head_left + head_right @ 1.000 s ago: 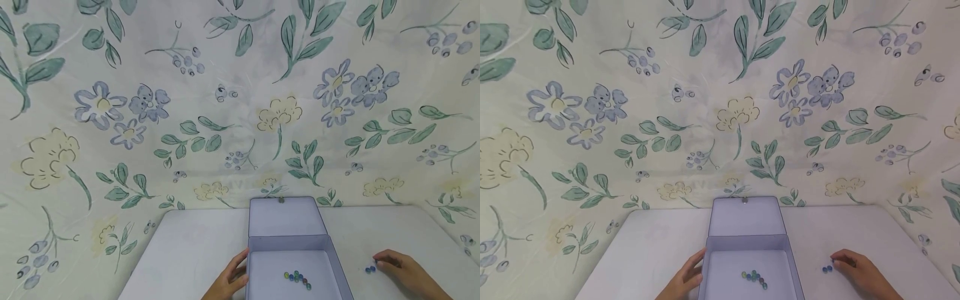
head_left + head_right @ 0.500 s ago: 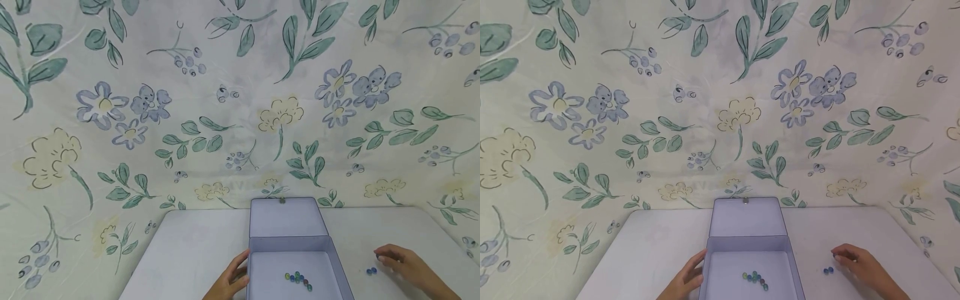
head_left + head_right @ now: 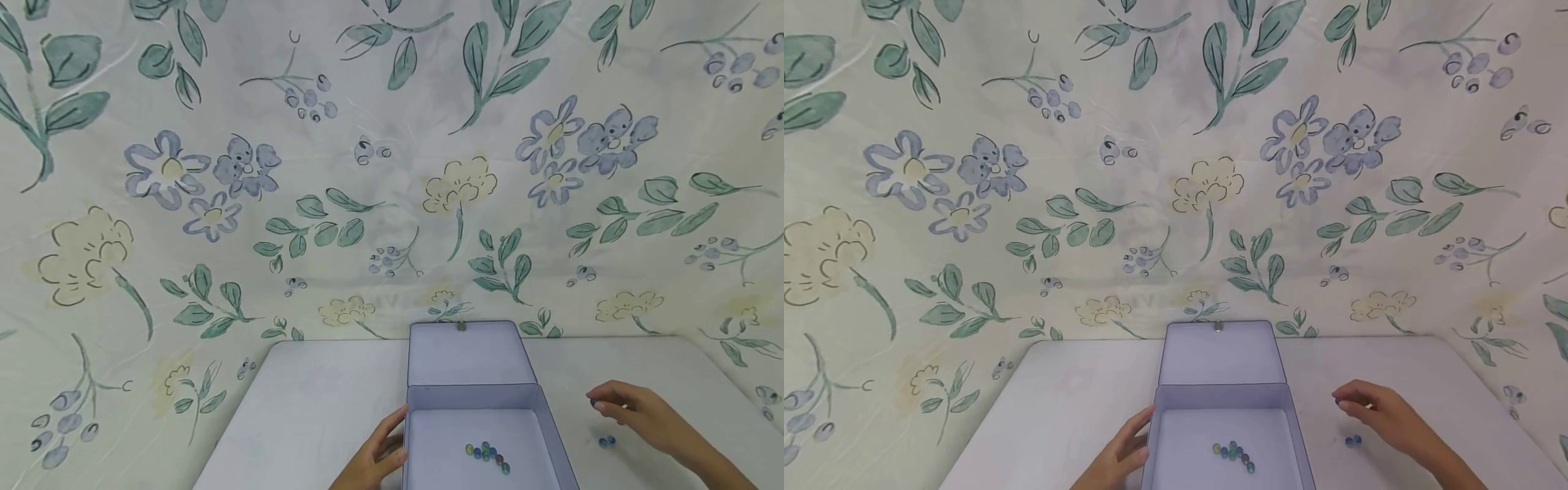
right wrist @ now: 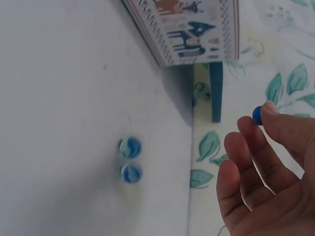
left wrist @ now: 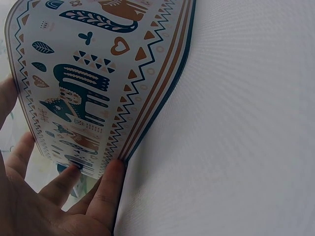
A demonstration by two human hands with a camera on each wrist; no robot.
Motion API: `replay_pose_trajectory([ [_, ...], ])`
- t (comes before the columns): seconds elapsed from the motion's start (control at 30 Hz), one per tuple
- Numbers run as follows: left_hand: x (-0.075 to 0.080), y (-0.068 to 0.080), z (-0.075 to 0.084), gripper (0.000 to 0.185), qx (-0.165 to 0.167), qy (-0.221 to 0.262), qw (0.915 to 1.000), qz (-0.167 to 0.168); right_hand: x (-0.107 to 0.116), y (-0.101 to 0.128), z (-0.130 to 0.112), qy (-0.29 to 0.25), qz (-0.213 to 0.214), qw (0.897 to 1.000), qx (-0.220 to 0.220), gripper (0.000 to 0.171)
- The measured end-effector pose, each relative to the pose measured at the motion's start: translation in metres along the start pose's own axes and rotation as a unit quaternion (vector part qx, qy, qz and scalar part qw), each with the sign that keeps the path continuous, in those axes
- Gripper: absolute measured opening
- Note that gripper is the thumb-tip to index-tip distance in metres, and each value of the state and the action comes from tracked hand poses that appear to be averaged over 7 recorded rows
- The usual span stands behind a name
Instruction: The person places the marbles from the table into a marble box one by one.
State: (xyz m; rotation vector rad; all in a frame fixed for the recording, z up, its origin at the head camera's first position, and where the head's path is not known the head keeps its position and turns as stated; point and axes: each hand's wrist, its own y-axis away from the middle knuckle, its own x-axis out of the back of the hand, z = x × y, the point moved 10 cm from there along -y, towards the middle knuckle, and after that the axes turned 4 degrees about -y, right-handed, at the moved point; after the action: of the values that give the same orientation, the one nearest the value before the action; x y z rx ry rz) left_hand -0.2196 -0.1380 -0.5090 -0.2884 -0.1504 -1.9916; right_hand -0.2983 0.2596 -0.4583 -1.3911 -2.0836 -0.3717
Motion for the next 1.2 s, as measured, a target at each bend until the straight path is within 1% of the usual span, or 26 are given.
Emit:
replay_pose_trajectory([
  [0.13,-0.001,0.0,0.0,0.065,0.003,0.004,1.0,-0.003,-0.004,-0.005,-0.016,-0.007,-0.004,1.0,0.022,0.026],
  [0.3,-0.001,-0.001,-0.002,0.066,0.01,0.014,0.9998,-0.007,-0.009,-0.01,-0.038,-0.018,-0.008,0.997,0.073,0.022],
  [0.6,-0.001,-0.001,0.001,0.065,0.011,0.016,0.9997,-0.013,-0.021,-0.019,-0.05,-0.023,-0.027,0.996,0.081,0.02],
  [0.7,0.0,-0.001,0.001,0.065,0.012,0.014,0.9998,-0.011,-0.025,-0.022,-0.054,-0.022,-0.034,0.997,0.073,0.02],
  [0.93,0.0,0.0,0.0,0.065,0.012,0.014,0.9998,-0.007,-0.032,-0.028,-0.068,-0.027,-0.039,0.995,0.088,0.017],
  [1.03,-0.001,0.001,0.001,0.065,0.008,0.009,0.9999,-0.003,-0.035,-0.032,-0.076,-0.021,-0.042,0.994,0.098,0.018],
  [1.2,-0.001,0.0,0.002,0.066,-0.002,0.007,1.0,-0.001,-0.043,-0.039,-0.087,-0.018,-0.052,0.993,0.1,0.021],
])
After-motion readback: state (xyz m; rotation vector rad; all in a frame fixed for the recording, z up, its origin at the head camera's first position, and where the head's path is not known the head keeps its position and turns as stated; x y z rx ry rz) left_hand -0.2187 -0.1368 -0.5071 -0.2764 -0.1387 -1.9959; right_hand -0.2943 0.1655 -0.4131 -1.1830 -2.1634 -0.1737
